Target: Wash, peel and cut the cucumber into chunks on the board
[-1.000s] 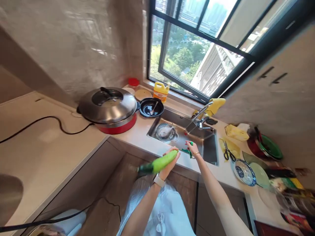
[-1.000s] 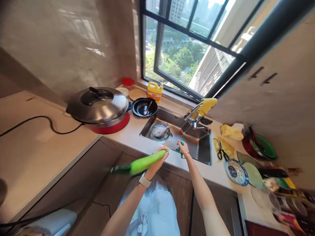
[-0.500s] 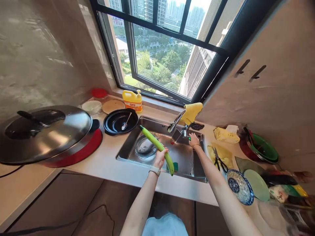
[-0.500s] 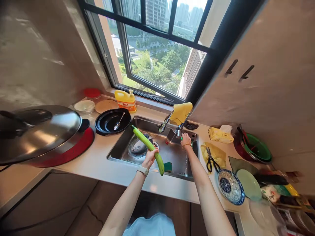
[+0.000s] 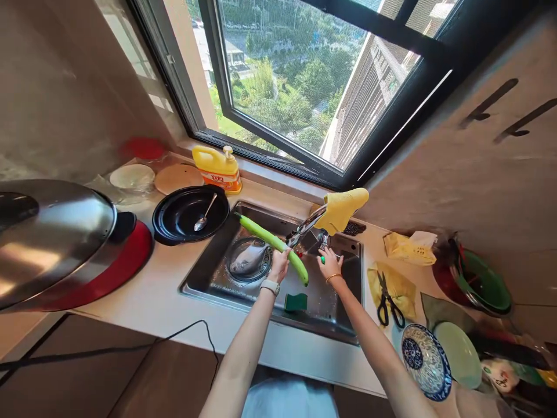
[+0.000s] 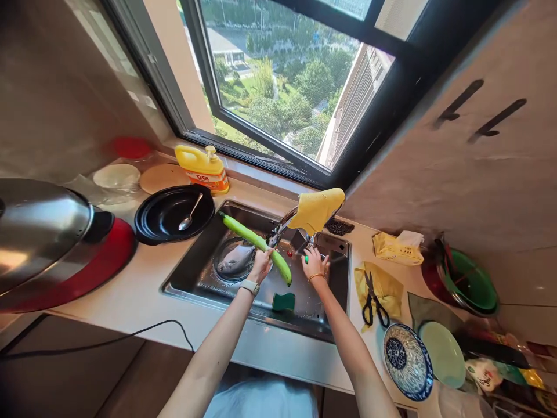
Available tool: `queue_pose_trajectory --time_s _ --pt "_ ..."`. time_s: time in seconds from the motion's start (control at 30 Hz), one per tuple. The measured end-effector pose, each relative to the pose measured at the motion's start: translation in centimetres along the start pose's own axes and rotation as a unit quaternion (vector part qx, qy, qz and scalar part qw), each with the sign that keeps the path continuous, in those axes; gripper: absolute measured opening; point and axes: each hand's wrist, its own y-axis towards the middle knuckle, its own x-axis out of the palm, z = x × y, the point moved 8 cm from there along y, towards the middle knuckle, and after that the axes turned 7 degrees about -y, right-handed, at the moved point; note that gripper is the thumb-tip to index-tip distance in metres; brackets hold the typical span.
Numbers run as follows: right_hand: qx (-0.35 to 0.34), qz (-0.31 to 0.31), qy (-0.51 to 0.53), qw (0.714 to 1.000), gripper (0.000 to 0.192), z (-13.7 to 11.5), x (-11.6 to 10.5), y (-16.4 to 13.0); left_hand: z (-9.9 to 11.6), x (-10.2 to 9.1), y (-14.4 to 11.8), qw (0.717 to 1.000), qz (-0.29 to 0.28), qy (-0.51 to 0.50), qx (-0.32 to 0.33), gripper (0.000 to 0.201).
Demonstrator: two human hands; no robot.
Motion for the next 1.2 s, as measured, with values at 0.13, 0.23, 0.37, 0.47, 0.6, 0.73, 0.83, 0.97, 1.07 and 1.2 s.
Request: queue_pose_trajectory --time_s 0.13,0.23,0.37,0.47,0.6,0.73,0.83,0.97,1.07,1.2 --pt "0.019 -0.018 0.342 0.939 0.030 -5.4 2.8 0.6 1.2 0.0 0.3 1.000 0.006 0.005 0.008 0.040" --pt "0.073 -0.020 0.454 0.888 0.027 -8.2 5.5 1.4 2.1 -0.2 0.4 1.000 -0.006 0.019 0.004 0.041" --pt "0.120 -0.005 0.477 0.871 0.028 -9.1 7.7 0.6 2.7 -0.6 0.4 0.999 -0.020 0.038 -0.013 0.047" --pt "0.144 -0.002 0.496 0.856 0.029 -9.0 8.6 -0.7 2.9 -0.6 0.2 0.996 -0.039 0.074 -0.018 0.048" --pt "0.153 -0.005 0.513 0.844 0.031 -10.3 9.4 -1.2 4.1 -0.3 -0.1 0.987 -0.081 0.142 0.010 0.044" --pt "0.153 0.000 0.497 0.854 0.023 -10.6 9.1 -0.7 5.6 -0.7 -0.1 0.975 -0.120 0.186 0.023 0.040" --pt "0.175 0.025 0.459 0.871 0.019 -7.3 7.3 -0.6 6.4 -1.3 -0.3 0.967 -0.128 0.219 0.035 0.040" --pt "0.234 0.062 0.374 0.896 0.023 0.4 3.7 -0.2 5.8 -1.7 -1.1 0.975 -0.129 0.183 0.008 0.043" --pt "0.247 0.064 0.315 0.914 0.023 4.4 1.6 1.2 4.9 -2.0 -1.9 0.987 -0.100 0.127 -0.012 0.047" --pt "0.222 0.056 0.256 0.939 0.028 5.8 0.1 4.1 3.1 -2.7 -3.4 0.988 -0.089 0.101 -0.081 0.053"
